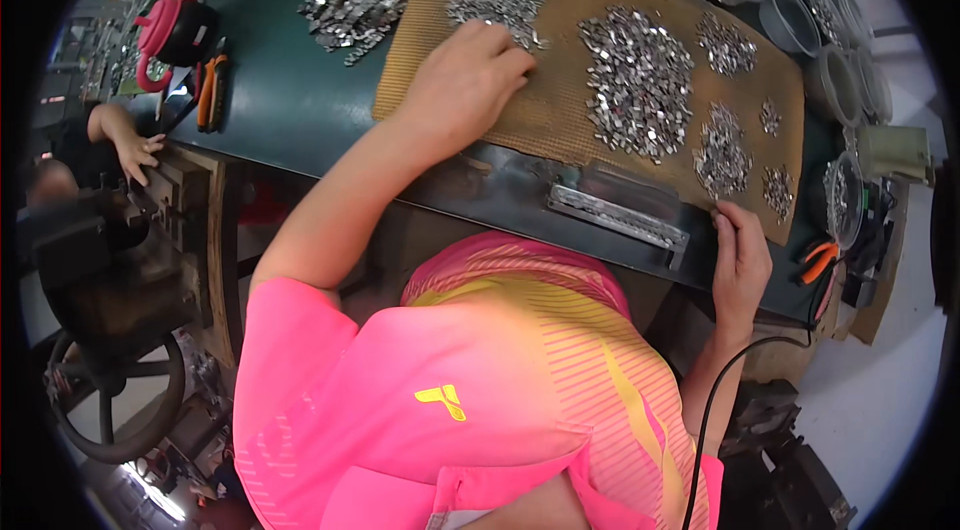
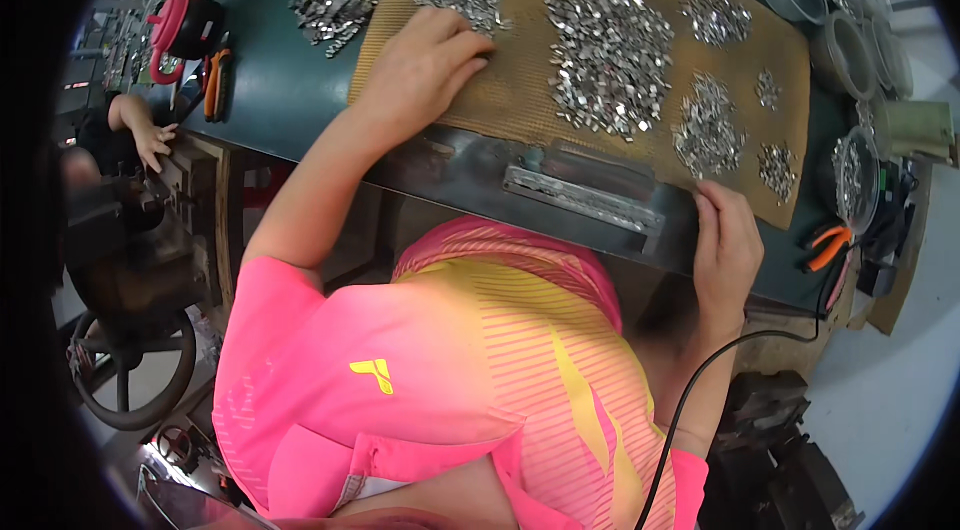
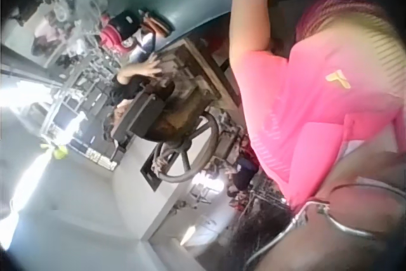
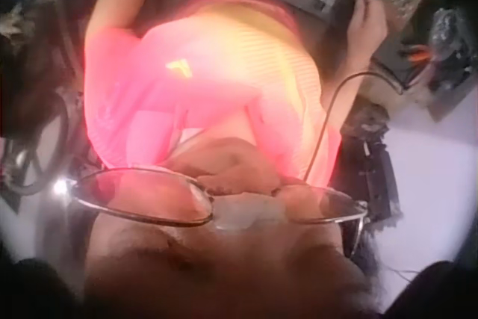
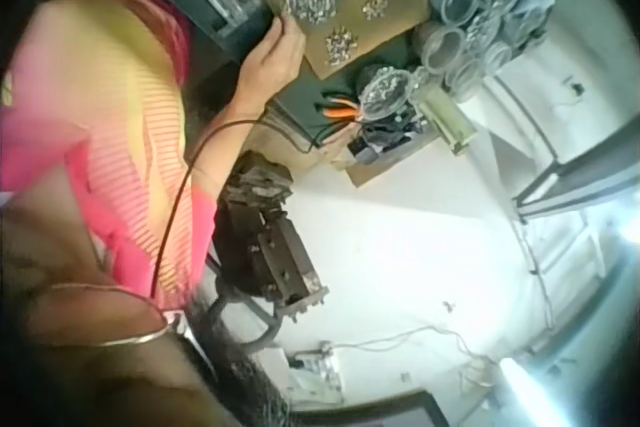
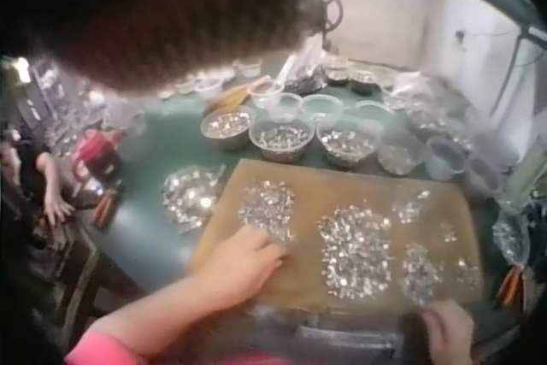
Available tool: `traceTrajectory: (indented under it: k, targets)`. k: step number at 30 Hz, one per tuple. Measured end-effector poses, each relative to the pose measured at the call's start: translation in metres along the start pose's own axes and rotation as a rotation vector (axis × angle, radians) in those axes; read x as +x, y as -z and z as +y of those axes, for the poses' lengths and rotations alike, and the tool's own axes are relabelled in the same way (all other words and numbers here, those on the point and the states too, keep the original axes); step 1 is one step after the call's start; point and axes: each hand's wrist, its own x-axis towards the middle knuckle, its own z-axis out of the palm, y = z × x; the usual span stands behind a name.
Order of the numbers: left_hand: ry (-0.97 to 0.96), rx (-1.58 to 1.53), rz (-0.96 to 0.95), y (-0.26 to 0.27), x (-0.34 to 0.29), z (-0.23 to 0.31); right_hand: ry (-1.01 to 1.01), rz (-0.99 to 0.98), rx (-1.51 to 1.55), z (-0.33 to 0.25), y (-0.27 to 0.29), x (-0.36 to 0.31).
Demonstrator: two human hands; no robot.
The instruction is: The person inserts small metal pieces into a metal mold by hand, places the mold into a press machine, and presses it by turning the machine wheel.
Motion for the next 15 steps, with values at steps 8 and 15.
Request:
traceTrajectory:
  k: [8, 15]
  targets:
    - [-0.085, 0.13, -0.015, -0.001, 0.009, -0.01, 0.18, -0.079, 0.069, -0.038, -0.011, 0.009]
    - [-0.125, 0.113, -0.074, -0.002, 0.019, -0.01, 0.231, -0.092, 0.076, -0.042, -0.02, 0.0]
